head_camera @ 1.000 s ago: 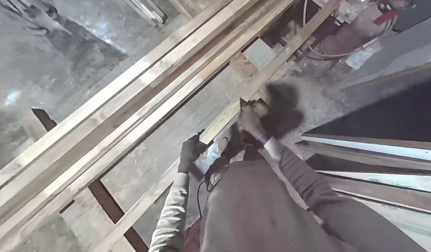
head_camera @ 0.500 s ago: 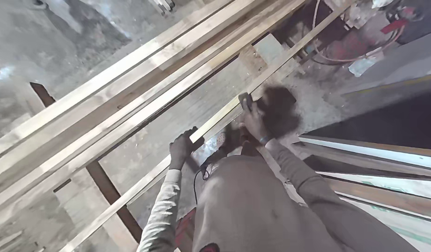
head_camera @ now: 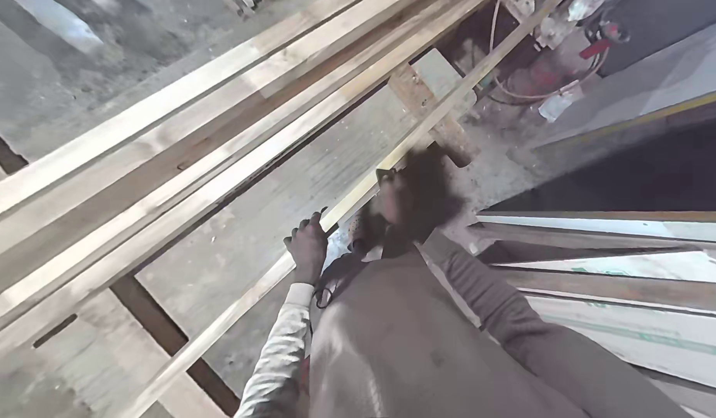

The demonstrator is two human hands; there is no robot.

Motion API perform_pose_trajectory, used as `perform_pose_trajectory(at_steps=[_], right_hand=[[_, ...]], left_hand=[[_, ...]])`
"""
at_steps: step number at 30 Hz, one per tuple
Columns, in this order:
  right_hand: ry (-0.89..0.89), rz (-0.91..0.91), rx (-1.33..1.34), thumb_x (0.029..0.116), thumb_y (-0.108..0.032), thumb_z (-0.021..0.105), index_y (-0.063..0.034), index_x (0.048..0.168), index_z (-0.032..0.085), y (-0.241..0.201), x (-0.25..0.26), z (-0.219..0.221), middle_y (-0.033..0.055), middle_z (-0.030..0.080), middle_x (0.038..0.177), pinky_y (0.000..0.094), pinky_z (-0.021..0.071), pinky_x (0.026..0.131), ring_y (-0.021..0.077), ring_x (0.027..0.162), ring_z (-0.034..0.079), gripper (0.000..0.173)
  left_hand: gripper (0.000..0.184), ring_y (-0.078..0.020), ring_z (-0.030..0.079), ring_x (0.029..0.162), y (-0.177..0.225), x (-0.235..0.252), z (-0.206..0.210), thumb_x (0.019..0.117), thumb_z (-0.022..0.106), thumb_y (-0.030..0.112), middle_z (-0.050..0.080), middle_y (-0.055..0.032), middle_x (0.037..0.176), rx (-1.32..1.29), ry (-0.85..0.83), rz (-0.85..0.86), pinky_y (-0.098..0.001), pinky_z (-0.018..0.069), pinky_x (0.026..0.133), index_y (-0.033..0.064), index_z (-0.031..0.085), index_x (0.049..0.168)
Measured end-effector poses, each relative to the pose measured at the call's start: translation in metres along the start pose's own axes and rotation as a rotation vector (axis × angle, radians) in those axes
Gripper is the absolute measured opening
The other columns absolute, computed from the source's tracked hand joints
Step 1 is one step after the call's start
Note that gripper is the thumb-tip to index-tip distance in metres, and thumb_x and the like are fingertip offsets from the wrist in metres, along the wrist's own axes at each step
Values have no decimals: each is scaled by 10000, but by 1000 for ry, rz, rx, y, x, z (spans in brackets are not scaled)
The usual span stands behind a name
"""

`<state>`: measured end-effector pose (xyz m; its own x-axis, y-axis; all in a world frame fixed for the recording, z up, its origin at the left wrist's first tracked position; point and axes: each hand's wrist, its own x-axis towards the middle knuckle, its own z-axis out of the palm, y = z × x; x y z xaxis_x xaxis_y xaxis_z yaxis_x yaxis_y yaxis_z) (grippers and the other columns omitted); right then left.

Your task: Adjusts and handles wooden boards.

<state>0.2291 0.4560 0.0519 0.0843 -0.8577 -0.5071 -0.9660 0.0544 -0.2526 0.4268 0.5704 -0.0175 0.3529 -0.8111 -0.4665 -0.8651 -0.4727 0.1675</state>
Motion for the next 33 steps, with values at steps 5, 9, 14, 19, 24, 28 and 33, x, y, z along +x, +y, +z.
perform_pose_trajectory(at_steps=[5, 9, 14, 19, 24, 28, 33], right_hand=[[-135, -258, -191, 1006, -37, 496, 92, 1455, 454, -68, -86, 60, 358, 470, 1384, 502, 573, 874, 442, 1053, 655, 469], [-282, -290, 144, 1009, -157, 575, -86, 1417, 581, -44, -85, 29, 210, 658, 1266, 518, 553, 932, 347, 1104, 668, 414], [-438, -198, 845, 1108, -320, 442, -58, 1233, 613, 16, -72, -11, 35, 647, 789, 230, 495, 463, 72, 516, 554, 337], [-332, -350, 712, 1087, -288, 504, -93, 1396, 593, 22, -61, -3, 126, 738, 981, 354, 594, 614, 196, 690, 695, 377], [-63, -406, 535, 1014, -227, 646, -194, 1577, 430, -1, -61, 71, 183, 617, 1401, 600, 556, 884, 381, 1063, 689, 604], [45, -409, 479, 1000, -193, 669, -210, 1592, 403, -26, -88, 81, 148, 544, 1504, 602, 537, 940, 389, 1174, 649, 649], [97, -289, 150, 984, -72, 614, -77, 1592, 346, -69, -127, 138, 309, 396, 1502, 543, 600, 832, 441, 1048, 669, 665]], left_hand=[[356, -394, 678, 1110, -6, 5, -4, 950, 668, 332, 723, -155, 1161, 3, 9, 23, -664, 496, 896, 206, 666, 1283], [361, -467, 630, 1096, -50, -12, 18, 949, 633, 138, 655, -238, 1202, 29, 336, 34, -656, 479, 851, 77, 617, 1304], [687, -447, 620, 1159, -83, -35, -12, 820, 800, 516, 671, -242, 1175, -41, -2, -45, -678, 461, 954, 38, 602, 1272], [620, -461, 572, 1251, -134, -63, -4, 855, 793, 291, 627, -259, 1296, 20, 84, -235, -683, 368, 1085, 13, 564, 1361], [812, -448, 574, 1250, -225, -86, 5, 780, 846, 533, 625, -231, 1333, 126, 3, -275, -703, 358, 1073, 112, 566, 1416], [686, -475, 619, 1149, -233, -88, 17, 789, 863, 337, 677, -258, 1163, 147, 84, -187, -669, 477, 932, 11, 565, 1313], [657, -445, 672, 1092, -251, -69, -16, 810, 801, 487, 703, -225, 1146, 42, -354, -12, -698, 512, 899, 92, 621, 1302]])
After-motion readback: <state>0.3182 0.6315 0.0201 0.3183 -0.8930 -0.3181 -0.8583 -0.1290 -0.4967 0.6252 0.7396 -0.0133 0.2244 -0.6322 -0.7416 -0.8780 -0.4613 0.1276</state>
